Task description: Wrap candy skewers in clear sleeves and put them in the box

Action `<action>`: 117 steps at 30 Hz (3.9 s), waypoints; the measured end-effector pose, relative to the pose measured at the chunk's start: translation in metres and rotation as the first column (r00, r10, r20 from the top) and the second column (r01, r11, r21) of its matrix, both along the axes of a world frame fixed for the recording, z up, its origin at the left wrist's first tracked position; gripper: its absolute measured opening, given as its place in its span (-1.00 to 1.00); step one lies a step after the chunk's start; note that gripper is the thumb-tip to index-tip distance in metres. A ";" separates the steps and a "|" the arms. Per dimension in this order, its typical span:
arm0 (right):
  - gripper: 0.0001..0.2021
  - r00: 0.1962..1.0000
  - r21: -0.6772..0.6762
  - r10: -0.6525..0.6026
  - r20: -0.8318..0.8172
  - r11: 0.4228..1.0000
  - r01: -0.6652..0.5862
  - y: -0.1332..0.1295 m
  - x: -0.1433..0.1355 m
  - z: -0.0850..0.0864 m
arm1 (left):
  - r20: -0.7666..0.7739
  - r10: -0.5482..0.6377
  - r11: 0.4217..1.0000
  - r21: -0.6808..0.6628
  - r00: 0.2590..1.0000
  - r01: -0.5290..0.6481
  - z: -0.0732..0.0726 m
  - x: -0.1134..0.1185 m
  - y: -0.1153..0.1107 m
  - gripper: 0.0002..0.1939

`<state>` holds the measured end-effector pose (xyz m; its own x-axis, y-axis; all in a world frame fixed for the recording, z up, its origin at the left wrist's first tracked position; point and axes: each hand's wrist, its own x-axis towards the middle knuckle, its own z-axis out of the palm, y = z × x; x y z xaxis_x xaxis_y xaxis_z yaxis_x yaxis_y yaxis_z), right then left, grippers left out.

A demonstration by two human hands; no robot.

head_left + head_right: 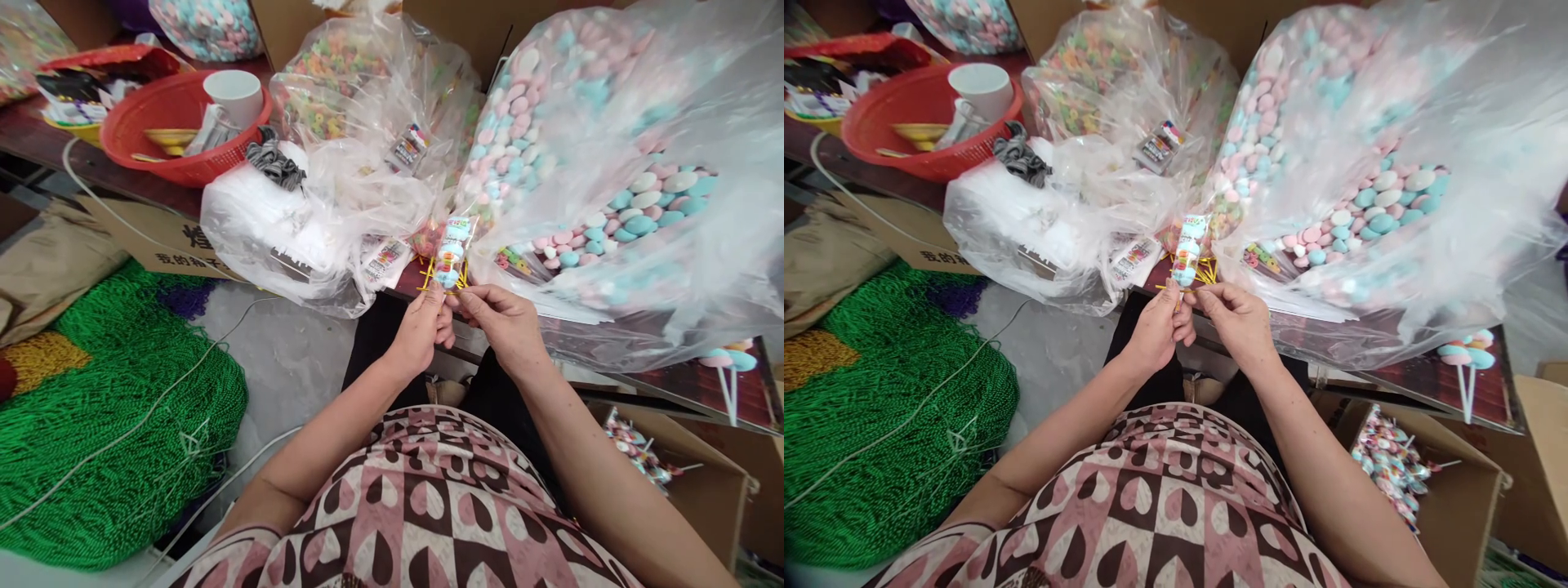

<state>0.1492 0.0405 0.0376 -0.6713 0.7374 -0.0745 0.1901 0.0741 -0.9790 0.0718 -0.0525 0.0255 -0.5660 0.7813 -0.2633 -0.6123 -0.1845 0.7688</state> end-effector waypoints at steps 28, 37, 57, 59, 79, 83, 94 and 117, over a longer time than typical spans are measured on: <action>-0.91 0.983 0.084 -0.037 -0.182 0.995 0.053 -0.005 0.064 -0.025 | 0.425 -0.453 0.891 0.196 0.784 0.409 0.009 0.041 -0.014 -0.54; -0.90 0.989 0.317 0.127 -0.072 0.943 -0.098 -0.011 0.054 -0.008 | 0.269 -0.268 0.962 0.034 0.925 0.269 0.015 0.037 -0.016 -0.46; -0.91 1.000 0.484 -0.017 0.017 0.875 0.006 -0.012 0.064 0.022 | -0.090 -0.125 0.989 0.066 0.988 0.131 0.059 0.019 -0.031 -0.44; -0.91 0.990 0.565 -0.142 0.007 0.817 0.113 -0.003 0.062 0.029 | -0.209 -0.184 0.982 0.003 0.960 0.189 0.062 0.018 -0.040 -0.36; -0.86 0.994 0.770 0.100 0.053 0.630 -0.105 -0.027 0.064 0.042 | -0.031 -0.440 0.896 -0.079 0.897 0.437 0.025 0.013 -0.035 -0.47; -0.88 0.994 0.587 0.074 0.082 0.802 -0.108 -0.026 0.071 0.034 | -0.150 -0.308 0.951 -0.035 0.940 0.306 0.035 0.012 -0.038 -0.66; -0.78 0.968 -0.296 0.036 -0.249 0.949 -0.111 -0.019 0.094 0.018 | -0.892 -0.450 0.803 -0.427 -0.048 0.415 0.022 0.035 -0.030 -0.68; -0.80 0.883 0.406 -0.387 0.264 0.875 0.262 0.003 0.248 -0.053 | -0.533 -0.577 0.806 -0.496 0.619 0.323 0.010 0.040 -0.018 -0.72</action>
